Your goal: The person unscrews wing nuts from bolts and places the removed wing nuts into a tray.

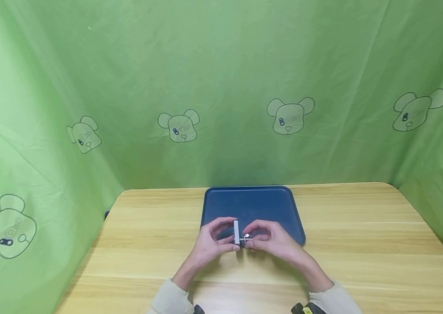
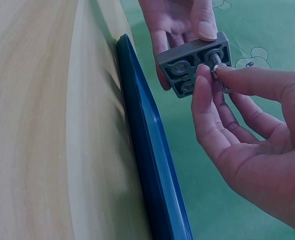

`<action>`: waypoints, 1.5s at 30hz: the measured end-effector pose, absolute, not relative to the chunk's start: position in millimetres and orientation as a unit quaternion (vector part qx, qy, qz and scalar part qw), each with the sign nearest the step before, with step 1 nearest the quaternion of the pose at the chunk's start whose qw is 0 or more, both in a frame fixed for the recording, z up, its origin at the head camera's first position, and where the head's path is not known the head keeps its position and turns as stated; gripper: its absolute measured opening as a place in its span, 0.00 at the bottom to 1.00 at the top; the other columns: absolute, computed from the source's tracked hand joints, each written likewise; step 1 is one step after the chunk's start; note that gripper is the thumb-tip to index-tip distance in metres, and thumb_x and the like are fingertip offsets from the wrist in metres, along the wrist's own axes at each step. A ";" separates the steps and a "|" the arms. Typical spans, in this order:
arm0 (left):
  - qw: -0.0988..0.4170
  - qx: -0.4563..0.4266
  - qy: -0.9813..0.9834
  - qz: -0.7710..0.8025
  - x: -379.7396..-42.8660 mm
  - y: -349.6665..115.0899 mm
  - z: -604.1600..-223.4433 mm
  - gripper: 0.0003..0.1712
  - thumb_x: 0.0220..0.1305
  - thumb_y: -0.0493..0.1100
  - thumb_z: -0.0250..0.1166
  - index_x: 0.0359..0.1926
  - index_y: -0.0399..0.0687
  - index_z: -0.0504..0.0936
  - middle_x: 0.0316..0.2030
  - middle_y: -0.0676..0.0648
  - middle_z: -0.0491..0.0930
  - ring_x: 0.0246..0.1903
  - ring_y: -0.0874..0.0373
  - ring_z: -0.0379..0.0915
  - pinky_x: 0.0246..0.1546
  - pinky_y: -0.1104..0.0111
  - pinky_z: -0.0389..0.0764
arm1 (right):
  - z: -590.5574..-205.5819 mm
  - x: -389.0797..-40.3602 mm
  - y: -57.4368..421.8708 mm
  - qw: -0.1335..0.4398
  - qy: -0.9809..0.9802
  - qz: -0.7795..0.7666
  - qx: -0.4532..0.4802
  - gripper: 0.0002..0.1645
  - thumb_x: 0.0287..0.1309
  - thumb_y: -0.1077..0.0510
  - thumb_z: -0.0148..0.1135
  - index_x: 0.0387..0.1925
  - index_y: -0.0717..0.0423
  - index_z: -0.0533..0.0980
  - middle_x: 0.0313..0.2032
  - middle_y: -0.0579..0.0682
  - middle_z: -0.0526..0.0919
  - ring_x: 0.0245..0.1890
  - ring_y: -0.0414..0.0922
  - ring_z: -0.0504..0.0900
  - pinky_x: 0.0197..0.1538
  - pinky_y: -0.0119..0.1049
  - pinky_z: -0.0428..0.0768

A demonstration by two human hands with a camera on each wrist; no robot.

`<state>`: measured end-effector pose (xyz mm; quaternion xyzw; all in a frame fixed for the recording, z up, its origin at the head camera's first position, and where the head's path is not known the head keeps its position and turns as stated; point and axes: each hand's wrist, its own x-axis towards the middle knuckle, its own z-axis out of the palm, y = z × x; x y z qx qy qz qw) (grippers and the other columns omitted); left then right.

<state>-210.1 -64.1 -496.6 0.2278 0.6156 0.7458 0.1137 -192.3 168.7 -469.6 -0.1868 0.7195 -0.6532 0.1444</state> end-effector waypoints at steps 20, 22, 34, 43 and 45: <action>0.122 0.213 0.622 0.743 -208.9 -63.7 -492.0 0.41 0.46 0.18 0.72 0.64 0.31 0.74 0.66 0.26 0.67 0.67 0.35 0.66 0.64 0.55 0.80 | -467.7 -190.6 165.7 0.146 0.720 -0.652 -0.185 0.16 0.70 0.60 0.64 0.47 0.72 0.77 0.41 0.64 0.85 0.44 0.67 0.85 0.48 0.59 0.89; 0.121 0.214 0.623 0.743 -208.9 -63.9 -491.7 0.41 0.46 0.18 0.72 0.65 0.31 0.74 0.66 0.26 0.67 0.67 0.34 0.66 0.64 0.55 0.80 | -467.8 -190.9 165.7 0.143 0.723 -0.651 -0.182 0.15 0.70 0.59 0.63 0.46 0.71 0.78 0.40 0.64 0.85 0.44 0.67 0.85 0.48 0.58 0.89; 0.116 0.222 0.619 0.744 -209.3 -64.2 -492.6 0.41 0.45 0.18 0.72 0.65 0.30 0.73 0.64 0.34 0.73 0.68 0.30 0.64 0.64 0.55 0.80 | -467.3 -190.6 167.5 0.142 0.720 -0.657 -0.176 0.20 0.67 0.61 0.67 0.49 0.76 0.77 0.43 0.64 0.85 0.46 0.62 0.87 0.50 0.48 0.90; 0.116 0.225 0.610 0.751 -209.8 -64.1 -494.3 0.41 0.45 0.17 0.72 0.64 0.29 0.73 0.64 0.31 0.72 0.68 0.27 0.62 0.64 0.54 0.79 | -468.2 -190.9 168.1 0.146 0.718 -0.655 -0.186 0.20 0.63 0.63 0.69 0.53 0.70 0.77 0.47 0.67 0.84 0.45 0.56 0.88 0.50 0.48 0.90; 0.119 0.223 0.607 0.754 -209.7 -64.2 -493.8 0.41 0.45 0.17 0.72 0.64 0.30 0.73 0.64 0.32 0.73 0.68 0.27 0.61 0.65 0.54 0.79 | -468.4 -190.8 168.3 0.145 0.722 -0.650 -0.188 0.20 0.63 0.62 0.69 0.53 0.70 0.77 0.46 0.66 0.85 0.44 0.57 0.88 0.49 0.45 0.90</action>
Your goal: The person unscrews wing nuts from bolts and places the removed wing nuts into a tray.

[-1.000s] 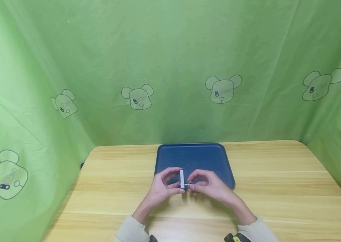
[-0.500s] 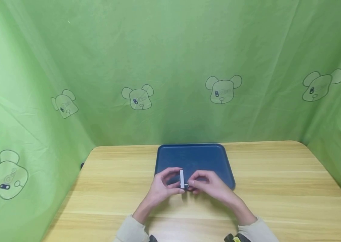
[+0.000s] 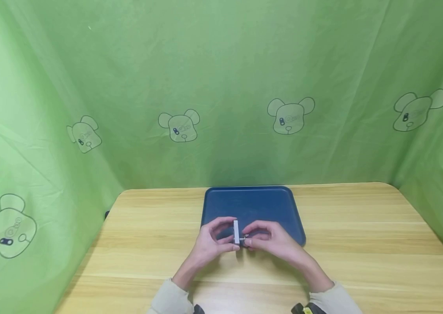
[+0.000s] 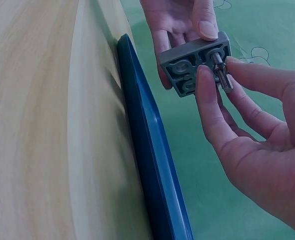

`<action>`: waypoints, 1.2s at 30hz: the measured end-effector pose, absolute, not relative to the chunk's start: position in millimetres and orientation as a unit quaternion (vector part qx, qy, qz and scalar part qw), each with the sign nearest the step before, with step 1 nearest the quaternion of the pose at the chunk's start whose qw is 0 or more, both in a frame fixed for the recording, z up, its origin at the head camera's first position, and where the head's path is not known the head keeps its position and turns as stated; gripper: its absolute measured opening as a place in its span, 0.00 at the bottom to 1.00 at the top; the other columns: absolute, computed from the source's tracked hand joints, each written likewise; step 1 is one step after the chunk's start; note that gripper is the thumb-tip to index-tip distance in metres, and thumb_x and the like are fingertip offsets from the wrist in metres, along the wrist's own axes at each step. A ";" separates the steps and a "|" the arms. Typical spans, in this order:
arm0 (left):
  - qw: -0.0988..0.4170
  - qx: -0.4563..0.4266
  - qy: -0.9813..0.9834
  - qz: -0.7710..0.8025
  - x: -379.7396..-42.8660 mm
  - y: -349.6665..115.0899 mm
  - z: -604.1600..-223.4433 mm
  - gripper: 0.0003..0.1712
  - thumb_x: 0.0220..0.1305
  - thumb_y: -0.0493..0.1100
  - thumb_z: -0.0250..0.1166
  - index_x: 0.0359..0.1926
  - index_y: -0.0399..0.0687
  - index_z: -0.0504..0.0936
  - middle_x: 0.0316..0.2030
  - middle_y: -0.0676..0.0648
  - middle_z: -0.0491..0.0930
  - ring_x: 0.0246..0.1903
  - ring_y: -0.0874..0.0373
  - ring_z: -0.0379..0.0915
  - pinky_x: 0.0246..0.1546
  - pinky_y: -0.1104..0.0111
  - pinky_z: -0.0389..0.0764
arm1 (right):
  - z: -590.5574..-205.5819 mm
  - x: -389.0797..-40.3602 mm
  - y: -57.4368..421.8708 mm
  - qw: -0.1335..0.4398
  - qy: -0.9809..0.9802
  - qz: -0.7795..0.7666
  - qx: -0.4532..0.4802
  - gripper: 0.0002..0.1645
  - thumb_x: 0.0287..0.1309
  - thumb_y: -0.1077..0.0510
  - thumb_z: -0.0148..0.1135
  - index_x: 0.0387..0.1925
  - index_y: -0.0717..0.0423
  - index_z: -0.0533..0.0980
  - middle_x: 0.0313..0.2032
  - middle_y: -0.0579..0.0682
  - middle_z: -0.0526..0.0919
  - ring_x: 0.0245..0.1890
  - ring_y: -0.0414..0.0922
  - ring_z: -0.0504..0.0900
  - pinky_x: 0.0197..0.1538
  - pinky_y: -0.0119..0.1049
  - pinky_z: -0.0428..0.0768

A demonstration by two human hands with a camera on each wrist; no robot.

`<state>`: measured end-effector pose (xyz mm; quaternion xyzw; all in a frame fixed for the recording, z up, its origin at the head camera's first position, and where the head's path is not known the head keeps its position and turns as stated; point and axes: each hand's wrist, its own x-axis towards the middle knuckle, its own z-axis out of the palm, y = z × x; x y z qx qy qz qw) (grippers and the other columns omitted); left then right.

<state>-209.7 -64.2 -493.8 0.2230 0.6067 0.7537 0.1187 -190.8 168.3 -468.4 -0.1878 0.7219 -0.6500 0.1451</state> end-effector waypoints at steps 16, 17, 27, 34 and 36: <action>0.122 0.221 0.607 0.754 -210.9 -64.7 -493.7 0.42 0.46 0.16 0.71 0.65 0.30 0.73 0.64 0.33 0.72 0.69 0.27 0.60 0.65 0.54 0.79 | -472.3 -193.1 167.9 0.149 0.715 -0.655 -0.193 0.21 0.62 0.67 0.68 0.55 0.72 0.76 0.46 0.65 0.84 0.47 0.62 0.87 0.50 0.46 0.90; 0.122 0.221 0.606 0.754 -210.9 -64.4 -493.9 0.42 0.46 0.16 0.71 0.65 0.30 0.73 0.65 0.32 0.72 0.69 0.28 0.61 0.65 0.54 0.79 | -472.6 -193.2 167.9 0.150 0.714 -0.657 -0.191 0.21 0.61 0.67 0.68 0.55 0.72 0.76 0.46 0.65 0.84 0.47 0.63 0.86 0.50 0.46 0.90; 0.121 0.226 0.611 0.749 -211.2 -64.4 -495.2 0.41 0.47 0.17 0.71 0.65 0.28 0.72 0.65 0.29 0.70 0.68 0.31 0.64 0.65 0.52 0.79 | -473.5 -194.2 168.1 0.147 0.710 -0.661 -0.195 0.17 0.61 0.69 0.66 0.51 0.72 0.77 0.44 0.68 0.84 0.45 0.65 0.86 0.49 0.49 0.90; 0.120 0.226 0.617 0.744 -210.9 -64.7 -495.5 0.41 0.47 0.18 0.72 0.65 0.30 0.73 0.65 0.27 0.69 0.67 0.35 0.67 0.65 0.52 0.79 | -472.2 -193.7 166.5 0.146 0.713 -0.658 -0.192 0.15 0.67 0.64 0.65 0.49 0.72 0.78 0.44 0.64 0.84 0.45 0.65 0.86 0.50 0.58 0.88; 0.119 0.225 0.617 0.744 -210.5 -64.6 -495.1 0.41 0.47 0.18 0.72 0.65 0.30 0.73 0.65 0.28 0.70 0.67 0.34 0.66 0.65 0.52 0.79 | -472.3 -193.5 165.8 0.147 0.717 -0.654 -0.190 0.16 0.69 0.61 0.64 0.49 0.72 0.78 0.42 0.63 0.85 0.45 0.67 0.85 0.49 0.58 0.88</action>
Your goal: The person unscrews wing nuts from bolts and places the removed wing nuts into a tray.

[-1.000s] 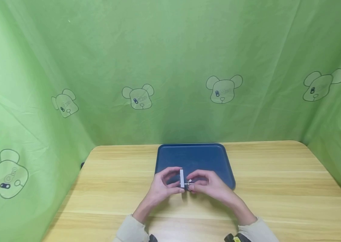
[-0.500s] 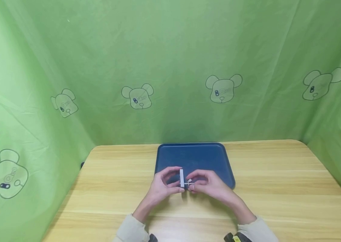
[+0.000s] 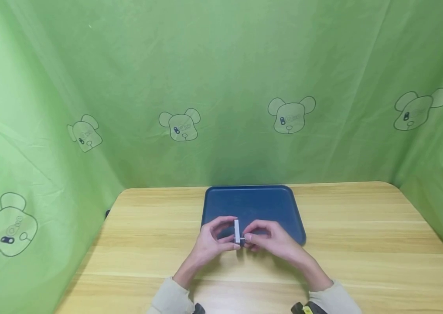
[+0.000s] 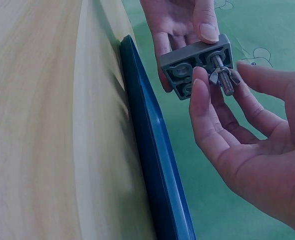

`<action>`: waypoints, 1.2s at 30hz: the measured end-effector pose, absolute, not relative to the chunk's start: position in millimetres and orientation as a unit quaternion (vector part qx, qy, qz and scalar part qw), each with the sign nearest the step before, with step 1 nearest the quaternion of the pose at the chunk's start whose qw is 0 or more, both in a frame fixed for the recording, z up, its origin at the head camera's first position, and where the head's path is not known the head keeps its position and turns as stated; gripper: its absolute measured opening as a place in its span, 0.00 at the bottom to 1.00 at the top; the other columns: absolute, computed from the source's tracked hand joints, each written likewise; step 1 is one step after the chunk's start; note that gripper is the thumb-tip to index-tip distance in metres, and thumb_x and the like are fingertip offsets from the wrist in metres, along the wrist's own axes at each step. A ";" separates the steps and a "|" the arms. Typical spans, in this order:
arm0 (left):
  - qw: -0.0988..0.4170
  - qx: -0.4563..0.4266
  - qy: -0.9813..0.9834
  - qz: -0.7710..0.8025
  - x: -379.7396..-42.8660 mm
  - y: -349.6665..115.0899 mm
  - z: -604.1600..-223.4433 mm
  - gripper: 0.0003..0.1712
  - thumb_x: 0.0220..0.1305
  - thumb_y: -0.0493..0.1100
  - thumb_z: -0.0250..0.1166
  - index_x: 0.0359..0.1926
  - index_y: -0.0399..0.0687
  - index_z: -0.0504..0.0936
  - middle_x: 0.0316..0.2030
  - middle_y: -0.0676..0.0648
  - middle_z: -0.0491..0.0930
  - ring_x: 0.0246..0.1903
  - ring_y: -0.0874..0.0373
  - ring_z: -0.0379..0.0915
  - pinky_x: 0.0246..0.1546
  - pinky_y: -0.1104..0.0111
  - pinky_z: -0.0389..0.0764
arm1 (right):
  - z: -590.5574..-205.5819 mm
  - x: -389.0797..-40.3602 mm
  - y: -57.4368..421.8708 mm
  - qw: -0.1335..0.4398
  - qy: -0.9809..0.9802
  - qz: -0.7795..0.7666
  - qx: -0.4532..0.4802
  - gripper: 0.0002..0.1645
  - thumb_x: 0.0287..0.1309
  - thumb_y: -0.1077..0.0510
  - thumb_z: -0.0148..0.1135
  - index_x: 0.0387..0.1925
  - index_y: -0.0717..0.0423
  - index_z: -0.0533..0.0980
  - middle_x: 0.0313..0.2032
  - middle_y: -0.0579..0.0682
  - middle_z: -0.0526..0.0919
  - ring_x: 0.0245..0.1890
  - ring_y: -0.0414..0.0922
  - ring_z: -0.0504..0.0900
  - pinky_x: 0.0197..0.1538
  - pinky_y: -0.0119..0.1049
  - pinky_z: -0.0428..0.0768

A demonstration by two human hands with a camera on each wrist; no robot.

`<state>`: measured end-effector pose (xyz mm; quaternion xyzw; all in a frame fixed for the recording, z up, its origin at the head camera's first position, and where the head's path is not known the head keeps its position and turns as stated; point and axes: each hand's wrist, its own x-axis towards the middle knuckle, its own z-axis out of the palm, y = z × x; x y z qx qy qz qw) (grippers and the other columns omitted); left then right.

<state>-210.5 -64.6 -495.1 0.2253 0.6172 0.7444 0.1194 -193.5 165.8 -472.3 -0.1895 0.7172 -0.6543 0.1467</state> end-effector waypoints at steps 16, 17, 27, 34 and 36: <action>0.122 0.221 0.618 0.744 -210.5 -64.1 -495.5 0.41 0.47 0.18 0.72 0.65 0.30 0.73 0.65 0.25 0.68 0.68 0.29 0.62 0.65 0.54 0.79 | -470.7 -192.4 166.4 0.140 0.730 -0.644 -0.181 0.18 0.71 0.58 0.62 0.48 0.72 0.78 0.41 0.62 0.86 0.46 0.66 0.85 0.49 0.57 0.89; 0.122 0.221 0.617 0.745 -210.5 -64.1 -495.3 0.41 0.47 0.18 0.72 0.65 0.29 0.73 0.65 0.25 0.68 0.68 0.29 0.63 0.65 0.54 0.79 | -470.5 -192.3 166.4 0.140 0.730 -0.644 -0.181 0.18 0.71 0.58 0.63 0.49 0.72 0.78 0.41 0.62 0.86 0.46 0.65 0.85 0.49 0.56 0.89; 0.116 0.226 0.614 0.747 -210.0 -64.8 -494.4 0.41 0.46 0.17 0.72 0.65 0.30 0.73 0.65 0.27 0.70 0.68 0.31 0.64 0.65 0.54 0.79 | -470.6 -192.0 167.7 0.147 0.720 -0.654 -0.182 0.18 0.69 0.61 0.65 0.52 0.73 0.77 0.46 0.63 0.84 0.48 0.56 0.87 0.51 0.51 0.89; 0.117 0.226 0.610 0.750 -210.2 -64.9 -494.8 0.41 0.46 0.17 0.72 0.65 0.30 0.74 0.64 0.33 0.74 0.68 0.30 0.63 0.65 0.54 0.79 | -470.2 -191.9 167.9 0.150 0.712 -0.661 -0.185 0.21 0.66 0.62 0.67 0.54 0.72 0.77 0.49 0.65 0.84 0.48 0.55 0.87 0.52 0.49 0.89; 0.118 0.226 0.608 0.752 -210.2 -64.7 -494.7 0.41 0.46 0.16 0.72 0.65 0.31 0.74 0.63 0.35 0.74 0.68 0.29 0.62 0.65 0.54 0.79 | -470.6 -192.1 168.1 0.152 0.712 -0.660 -0.186 0.21 0.65 0.62 0.68 0.55 0.72 0.77 0.50 0.66 0.84 0.48 0.54 0.87 0.52 0.46 0.89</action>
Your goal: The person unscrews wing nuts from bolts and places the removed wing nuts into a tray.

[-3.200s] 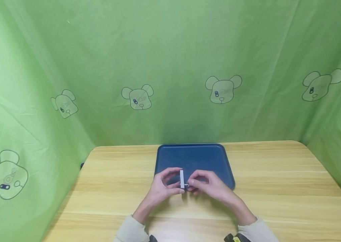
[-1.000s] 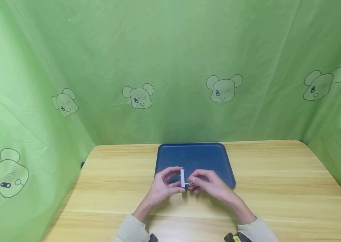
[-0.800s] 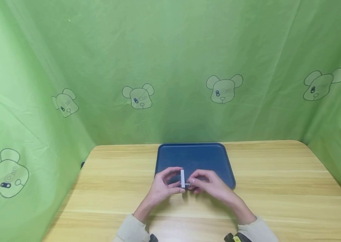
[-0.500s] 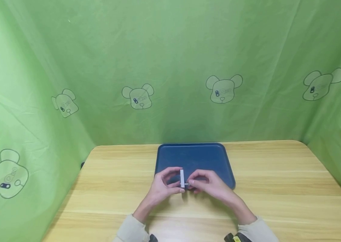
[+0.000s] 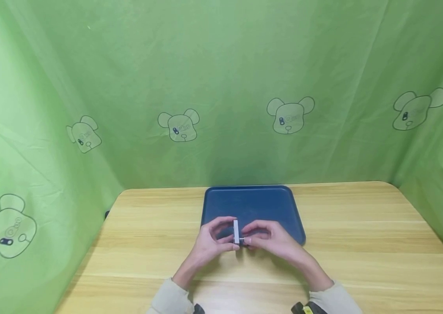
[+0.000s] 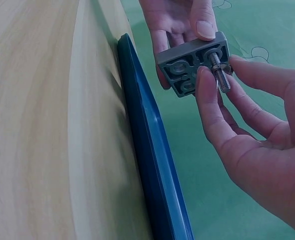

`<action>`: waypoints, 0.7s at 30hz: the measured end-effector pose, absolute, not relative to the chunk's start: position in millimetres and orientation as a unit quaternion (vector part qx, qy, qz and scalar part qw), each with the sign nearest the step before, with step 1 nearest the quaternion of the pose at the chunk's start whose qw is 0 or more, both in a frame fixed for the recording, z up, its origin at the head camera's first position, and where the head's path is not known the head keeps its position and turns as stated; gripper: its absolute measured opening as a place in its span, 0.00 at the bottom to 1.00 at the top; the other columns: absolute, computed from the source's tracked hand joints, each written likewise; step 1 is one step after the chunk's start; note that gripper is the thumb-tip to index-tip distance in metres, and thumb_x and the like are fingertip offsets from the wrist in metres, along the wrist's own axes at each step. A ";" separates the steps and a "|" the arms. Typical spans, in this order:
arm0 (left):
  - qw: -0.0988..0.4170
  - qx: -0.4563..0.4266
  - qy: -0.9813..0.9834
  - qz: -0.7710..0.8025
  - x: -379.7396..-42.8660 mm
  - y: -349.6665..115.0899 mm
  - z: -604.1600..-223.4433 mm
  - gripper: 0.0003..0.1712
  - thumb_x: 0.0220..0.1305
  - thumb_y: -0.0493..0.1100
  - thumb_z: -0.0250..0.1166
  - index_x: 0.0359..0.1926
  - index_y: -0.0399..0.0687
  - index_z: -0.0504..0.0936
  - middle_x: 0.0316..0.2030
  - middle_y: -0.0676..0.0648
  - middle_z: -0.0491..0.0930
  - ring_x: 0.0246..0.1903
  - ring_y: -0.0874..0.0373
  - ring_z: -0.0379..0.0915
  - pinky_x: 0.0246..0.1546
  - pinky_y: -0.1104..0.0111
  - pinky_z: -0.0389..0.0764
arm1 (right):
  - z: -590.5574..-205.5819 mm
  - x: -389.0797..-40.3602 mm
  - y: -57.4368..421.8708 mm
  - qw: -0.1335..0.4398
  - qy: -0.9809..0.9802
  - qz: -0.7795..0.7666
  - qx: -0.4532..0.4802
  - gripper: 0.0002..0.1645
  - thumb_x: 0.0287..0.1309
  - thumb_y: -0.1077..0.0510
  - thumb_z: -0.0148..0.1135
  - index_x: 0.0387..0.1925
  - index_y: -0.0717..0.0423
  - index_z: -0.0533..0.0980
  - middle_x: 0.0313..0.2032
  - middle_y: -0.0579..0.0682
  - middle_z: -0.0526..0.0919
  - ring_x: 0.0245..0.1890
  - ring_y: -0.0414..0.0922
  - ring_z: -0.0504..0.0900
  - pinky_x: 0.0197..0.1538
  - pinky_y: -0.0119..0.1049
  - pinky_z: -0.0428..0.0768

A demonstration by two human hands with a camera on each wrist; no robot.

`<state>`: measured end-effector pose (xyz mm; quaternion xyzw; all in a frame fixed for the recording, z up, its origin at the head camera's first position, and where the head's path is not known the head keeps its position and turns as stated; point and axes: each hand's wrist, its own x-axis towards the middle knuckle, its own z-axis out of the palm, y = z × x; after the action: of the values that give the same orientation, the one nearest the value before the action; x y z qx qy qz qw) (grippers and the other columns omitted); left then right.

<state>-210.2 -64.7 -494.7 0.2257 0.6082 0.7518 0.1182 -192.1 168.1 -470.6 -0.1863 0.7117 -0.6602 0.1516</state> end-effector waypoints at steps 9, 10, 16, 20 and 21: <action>0.116 0.234 0.607 0.751 -210.6 -64.9 -496.0 0.42 0.46 0.17 0.72 0.65 0.28 0.72 0.63 0.36 0.75 0.68 0.26 0.61 0.64 0.53 0.79 | -470.5 -191.7 168.1 0.149 0.717 -0.654 -0.188 0.23 0.63 0.63 0.70 0.56 0.71 0.77 0.51 0.66 0.83 0.47 0.53 0.88 0.50 0.39 0.90; 0.116 0.234 0.607 0.751 -210.6 -64.9 -495.9 0.41 0.46 0.17 0.72 0.65 0.28 0.72 0.63 0.36 0.75 0.68 0.26 0.61 0.65 0.53 0.79 | -470.3 -191.5 168.0 0.149 0.719 -0.652 -0.187 0.23 0.63 0.62 0.70 0.56 0.70 0.77 0.51 0.66 0.83 0.47 0.53 0.87 0.50 0.39 0.90; 0.116 0.232 0.607 0.751 -211.5 -64.8 -496.2 0.41 0.46 0.16 0.72 0.65 0.29 0.73 0.63 0.34 0.74 0.68 0.26 0.61 0.65 0.53 0.78 | -469.5 -190.3 168.1 0.148 0.729 -0.644 -0.180 0.24 0.62 0.62 0.71 0.56 0.69 0.77 0.47 0.63 0.86 0.47 0.60 0.87 0.48 0.36 0.89; 0.115 0.227 0.609 0.751 -211.5 -65.0 -495.9 0.41 0.46 0.16 0.71 0.65 0.30 0.73 0.63 0.35 0.75 0.68 0.27 0.61 0.65 0.54 0.79 | -469.9 -190.4 168.3 0.151 0.728 -0.644 -0.178 0.24 0.62 0.62 0.70 0.57 0.70 0.76 0.44 0.63 0.87 0.46 0.62 0.87 0.48 0.35 0.89; 0.114 0.227 0.609 0.751 -211.5 -65.0 -495.6 0.41 0.46 0.16 0.71 0.65 0.30 0.73 0.63 0.35 0.75 0.68 0.27 0.61 0.65 0.54 0.79 | -470.0 -190.5 168.4 0.152 0.728 -0.644 -0.179 0.24 0.62 0.62 0.70 0.57 0.70 0.76 0.44 0.63 0.87 0.46 0.61 0.87 0.48 0.35 0.89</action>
<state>-211.5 -65.0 -495.6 0.2266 0.6093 0.7512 0.1144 -190.5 168.4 -470.0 -0.1786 0.7279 -0.6445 0.1516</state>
